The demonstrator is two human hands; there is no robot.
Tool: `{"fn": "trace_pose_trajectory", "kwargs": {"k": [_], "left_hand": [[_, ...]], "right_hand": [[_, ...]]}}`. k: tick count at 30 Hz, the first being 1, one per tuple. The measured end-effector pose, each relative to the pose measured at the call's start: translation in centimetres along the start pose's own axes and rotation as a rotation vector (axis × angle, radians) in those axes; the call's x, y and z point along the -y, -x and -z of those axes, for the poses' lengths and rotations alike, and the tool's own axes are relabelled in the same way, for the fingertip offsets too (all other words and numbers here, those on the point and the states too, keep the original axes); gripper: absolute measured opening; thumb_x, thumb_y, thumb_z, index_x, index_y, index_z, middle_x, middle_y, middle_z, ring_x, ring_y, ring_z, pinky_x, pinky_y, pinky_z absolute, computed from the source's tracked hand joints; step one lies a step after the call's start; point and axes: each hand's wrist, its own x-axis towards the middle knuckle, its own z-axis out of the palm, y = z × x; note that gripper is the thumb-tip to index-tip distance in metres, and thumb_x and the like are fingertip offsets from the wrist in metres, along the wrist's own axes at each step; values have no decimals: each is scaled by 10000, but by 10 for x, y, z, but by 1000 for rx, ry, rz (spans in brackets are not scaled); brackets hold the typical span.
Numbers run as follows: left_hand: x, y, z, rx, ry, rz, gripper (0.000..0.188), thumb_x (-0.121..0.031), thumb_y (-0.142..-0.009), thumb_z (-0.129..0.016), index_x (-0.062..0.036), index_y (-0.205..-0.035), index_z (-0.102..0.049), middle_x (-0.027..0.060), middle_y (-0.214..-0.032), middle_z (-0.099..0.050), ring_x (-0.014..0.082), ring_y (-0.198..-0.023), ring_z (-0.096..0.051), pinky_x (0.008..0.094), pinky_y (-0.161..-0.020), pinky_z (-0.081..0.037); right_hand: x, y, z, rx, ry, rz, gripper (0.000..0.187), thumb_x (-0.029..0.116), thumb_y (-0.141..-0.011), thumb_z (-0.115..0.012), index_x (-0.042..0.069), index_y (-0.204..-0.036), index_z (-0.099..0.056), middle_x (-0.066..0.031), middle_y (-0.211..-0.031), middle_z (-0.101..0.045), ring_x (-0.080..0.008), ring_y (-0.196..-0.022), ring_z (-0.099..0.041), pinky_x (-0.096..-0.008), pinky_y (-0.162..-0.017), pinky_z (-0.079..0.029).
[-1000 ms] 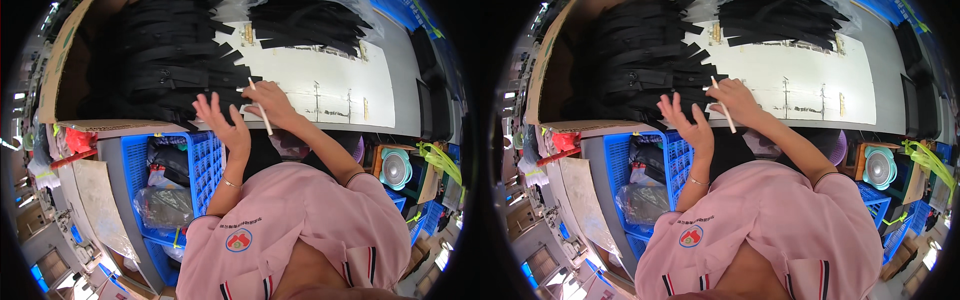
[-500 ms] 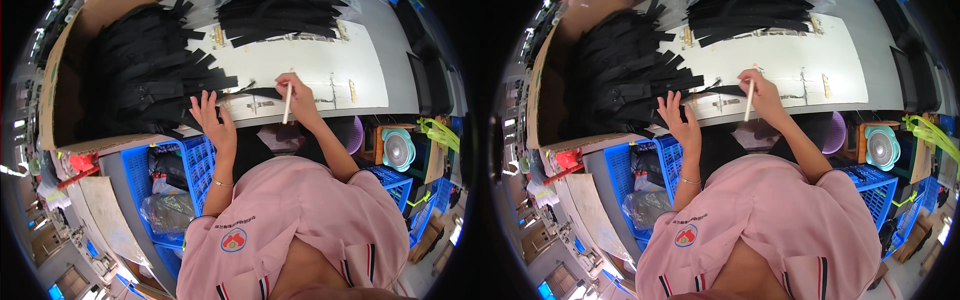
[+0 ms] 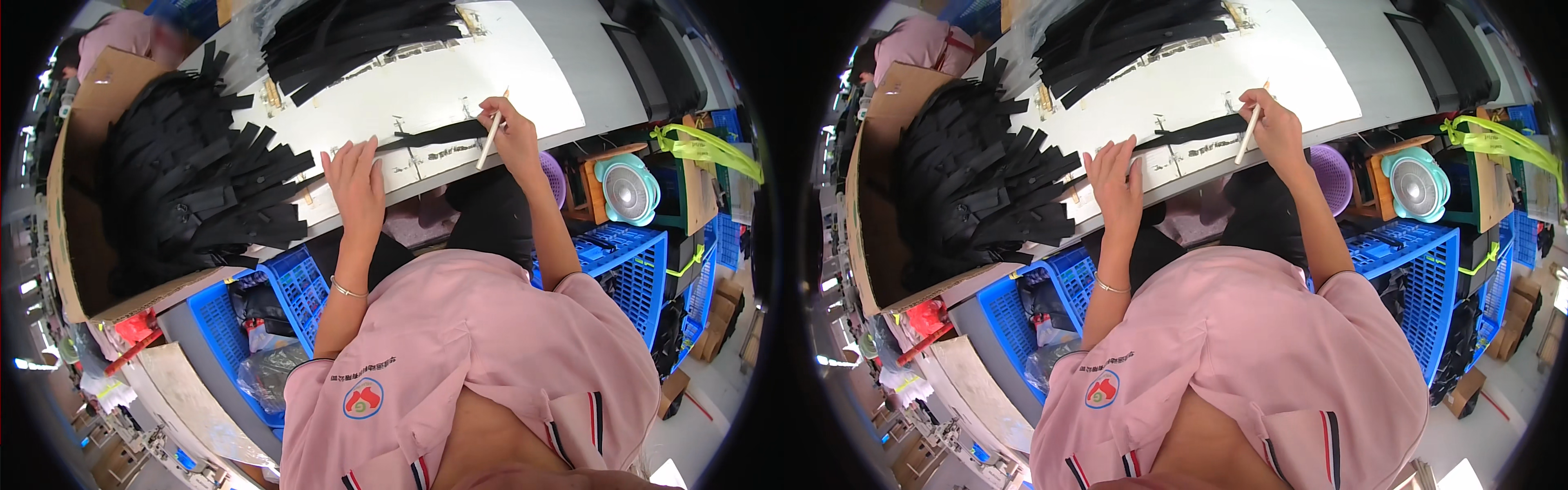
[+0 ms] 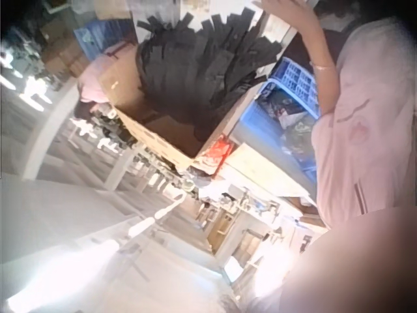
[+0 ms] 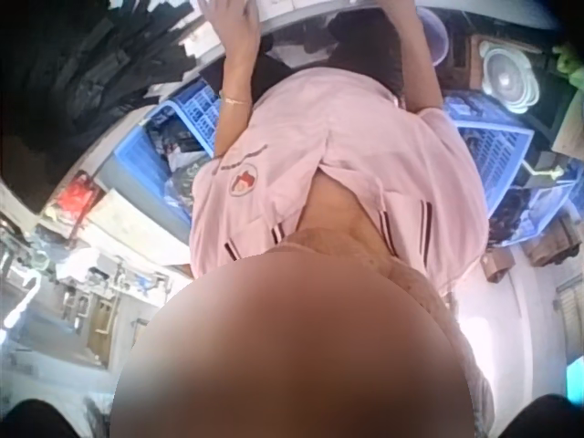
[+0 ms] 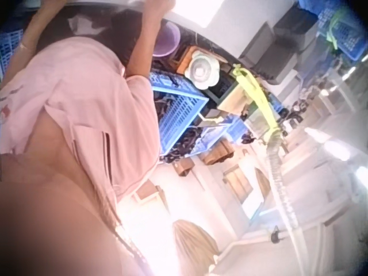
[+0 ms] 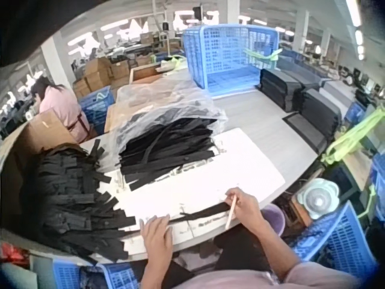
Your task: Using a marking tool to draw reference marks on black fabric straps on a workbench.
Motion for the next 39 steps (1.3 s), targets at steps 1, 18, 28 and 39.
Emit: {"fn": "trace_pose_trajectory", "kwargs": {"k": [1, 18, 28, 39], "left_hand": [[-3, -5, -4, 0, -5, -17, 345, -61, -922, -673, -76, -1267, -682, 95, -1191, -655, 300, -1220, -557, 547, -1210, -244], [-14, 32, -4, 17, -90, 68, 371, -164, -944, -672, -46, -1295, -648, 98, -1404, -596, 303, -1351, -502, 624, -1201, -115], [22, 59, 31, 46, -263, 204, 553, -342, -972, -659, -40, -1427, -571, 151, -1532, -493, 359, -1499, -339, 674, -1194, -16], [29, 58, 32, -6, -239, 151, 564, -349, -941, -695, -37, -1399, -591, 145, -1474, -530, 361, -1424, -417, 589, -1189, -160]], "right_hand": [[-2, 1, 1, -3, -1, -4, 220, 97, -895, -754, 88, -1093, -660, -98, -990, -732, -246, -920, -726, -320, -751, -551], [-28, 45, -2, -186, 499, 451, 258, 146, -922, -725, 66, -1153, -644, -80, -1255, -697, -254, -1211, -629, -451, -1105, -376], [-25, 43, -4, -188, 526, 441, 257, 97, -940, -696, 70, -1191, -647, -107, -1275, -691, -311, -1199, -614, -460, -1095, -386], [83, 40, -46, 175, -431, 42, 366, 247, -1089, -485, 25, -1355, -604, -87, -964, -698, -122, -901, -627, -281, -849, -501]]}}
